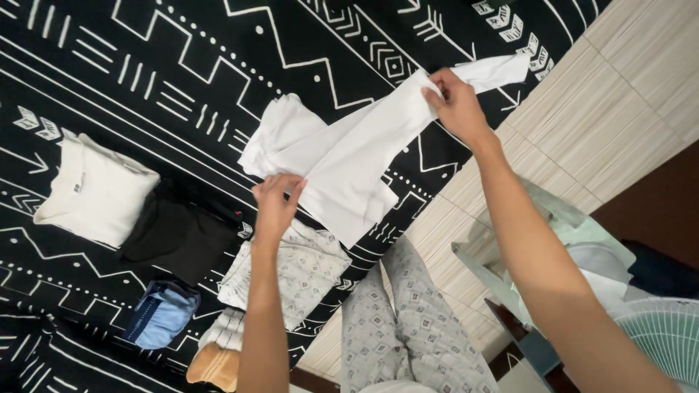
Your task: Folding various items of laundry and organizing them on a bed surface.
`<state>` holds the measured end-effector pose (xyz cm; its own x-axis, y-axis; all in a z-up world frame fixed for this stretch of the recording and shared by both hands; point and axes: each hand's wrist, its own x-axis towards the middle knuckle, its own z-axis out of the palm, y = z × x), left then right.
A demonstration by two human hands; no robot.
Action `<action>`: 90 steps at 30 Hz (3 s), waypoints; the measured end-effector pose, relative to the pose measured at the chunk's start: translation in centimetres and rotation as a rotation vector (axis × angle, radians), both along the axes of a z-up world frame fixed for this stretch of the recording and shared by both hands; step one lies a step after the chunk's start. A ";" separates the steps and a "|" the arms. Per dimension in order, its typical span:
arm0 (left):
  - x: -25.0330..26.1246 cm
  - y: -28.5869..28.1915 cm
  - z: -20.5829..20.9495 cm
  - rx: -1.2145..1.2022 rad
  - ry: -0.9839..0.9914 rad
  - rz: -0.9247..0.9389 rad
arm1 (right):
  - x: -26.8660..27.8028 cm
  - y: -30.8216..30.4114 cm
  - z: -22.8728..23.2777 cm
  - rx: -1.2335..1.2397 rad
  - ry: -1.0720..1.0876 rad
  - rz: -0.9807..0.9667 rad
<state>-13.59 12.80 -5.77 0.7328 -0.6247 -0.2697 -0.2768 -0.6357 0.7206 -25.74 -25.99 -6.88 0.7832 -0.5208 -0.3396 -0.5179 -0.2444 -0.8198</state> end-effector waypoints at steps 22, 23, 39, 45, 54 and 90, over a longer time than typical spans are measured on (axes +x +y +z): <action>-17.3 -7.4 -1.8 0.393 0.168 0.572 | -3.5 -4.8 -2.5 0.526 -0.282 -0.749; -17.3 -7.6 -1.5 0.394 0.169 0.576 | -2.7 -3.7 -1.1 0.528 -0.280 -0.745; -19.2 -5.6 -0.7 -0.159 0.420 0.941 | -2.7 2.6 -7.4 0.346 -0.295 -0.563; -21.1 -2.3 -1.8 -0.238 0.411 1.019 | -3.0 12.0 -2.7 0.710 -0.433 -0.774; -13.3 1.0 -3.5 -0.647 0.707 1.082 | -5.2 30.5 -4.8 1.005 -0.176 -0.898; -13.6 -0.6 -5.9 -0.207 0.036 0.918 | -2.4 23.0 5.6 -0.341 -0.351 0.282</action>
<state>-27.21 12.22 -11.63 0.9558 0.1552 -0.2497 0.2935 -0.4527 0.8420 -28.14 -2.98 -1.23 0.9437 -0.3093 0.1178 -0.1042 -0.6155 -0.7812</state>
